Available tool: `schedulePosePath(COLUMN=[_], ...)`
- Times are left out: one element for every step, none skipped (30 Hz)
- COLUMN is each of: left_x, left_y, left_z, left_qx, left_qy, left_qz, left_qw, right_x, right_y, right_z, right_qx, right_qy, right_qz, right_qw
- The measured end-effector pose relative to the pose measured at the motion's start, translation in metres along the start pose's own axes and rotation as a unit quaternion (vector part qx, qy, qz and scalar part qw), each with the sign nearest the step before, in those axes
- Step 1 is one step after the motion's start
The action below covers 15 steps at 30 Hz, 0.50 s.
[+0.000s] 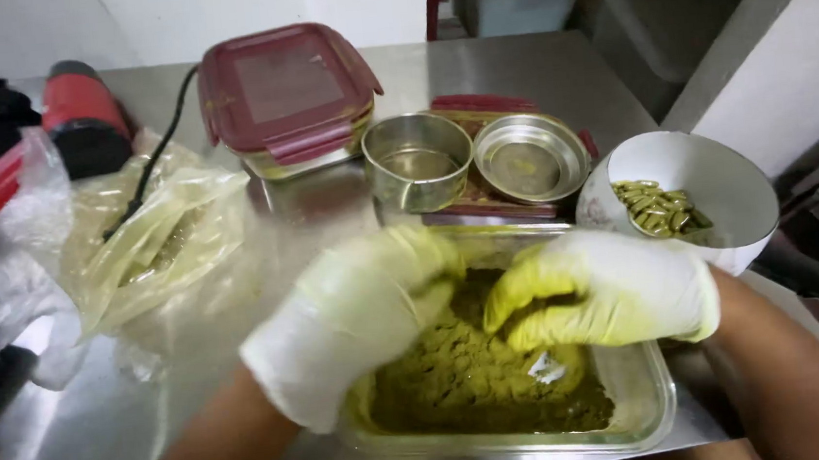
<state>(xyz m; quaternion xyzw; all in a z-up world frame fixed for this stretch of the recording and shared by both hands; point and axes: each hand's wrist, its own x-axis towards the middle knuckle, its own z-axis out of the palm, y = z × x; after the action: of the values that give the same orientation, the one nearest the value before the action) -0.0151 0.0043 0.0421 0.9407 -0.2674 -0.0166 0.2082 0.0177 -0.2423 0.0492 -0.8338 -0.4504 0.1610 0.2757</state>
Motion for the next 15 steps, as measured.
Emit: schedulePosePath(left_x=[0.000,0.004,0.011,0.019,0.034,0.049,0.062,0.083,0.103,0.124,0.150,0.176,0.202,0.225,0.246], left_y=[0.013,0.009,0.006,0.004,0.018,0.032,0.047,0.060,0.073,0.086,0.091,0.095,0.098,0.098,0.095], left_z=[-0.019,-0.021,-0.022,-0.023,-0.032,-0.042,-0.052,-0.046,-0.040,-0.034,-0.016,0.001,0.019,0.031,0.044], left_qx=[-0.041,-0.038,-0.006,0.025,0.026,0.029,0.034,0.037,0.054,0.071,0.072,0.080,0.089,0.091,0.107], left_qy=[0.032,0.033,0.101,0.168,0.166,0.115,0.064,0.062,0.058,0.055,0.054,0.039,0.024,0.024,0.024], left_qz=[-0.004,0.000,0.083,0.167,0.175,0.147,0.118,0.124,0.131,0.138,0.142,0.144,0.146,0.149,0.142], left_qw=[0.999,0.999,0.991,0.971,0.970,0.982,0.990,0.990,0.988,0.986,0.986,0.986,0.985,0.984,0.984], right_x=[-0.002,-0.001,-0.002,-0.004,-0.006,-0.008,-0.010,-0.012,-0.015,-0.016,-0.019,-0.021,-0.022,-0.028,-0.033], right_y=[0.000,0.000,0.000,0.000,-0.001,-0.002,-0.004,-0.003,-0.002,-0.001,0.008,0.016,0.026,0.026,0.026], right_z=[-0.001,0.000,0.001,0.000,-0.002,-0.003,-0.005,-0.005,-0.005,-0.005,0.003,0.011,0.018,0.018,0.020], right_qx=[-0.052,-0.054,-0.048,-0.042,-0.044,-0.054,-0.062,-0.064,-0.053,-0.043,-0.044,-0.038,-0.032,-0.034,-0.046], right_qy=[-0.032,-0.027,-0.034,-0.042,-0.035,-0.044,-0.054,-0.048,-0.044,-0.039,-0.036,0.003,0.041,0.045,0.074], right_qz=[-0.039,-0.039,-0.069,-0.098,-0.094,-0.068,-0.044,-0.042,-0.038,-0.034,-0.032,-0.029,-0.028,-0.027,-0.095], right_qw=[0.997,0.997,0.996,0.993,0.994,0.995,0.996,0.996,0.997,0.998,0.998,0.999,0.998,0.998,0.992])
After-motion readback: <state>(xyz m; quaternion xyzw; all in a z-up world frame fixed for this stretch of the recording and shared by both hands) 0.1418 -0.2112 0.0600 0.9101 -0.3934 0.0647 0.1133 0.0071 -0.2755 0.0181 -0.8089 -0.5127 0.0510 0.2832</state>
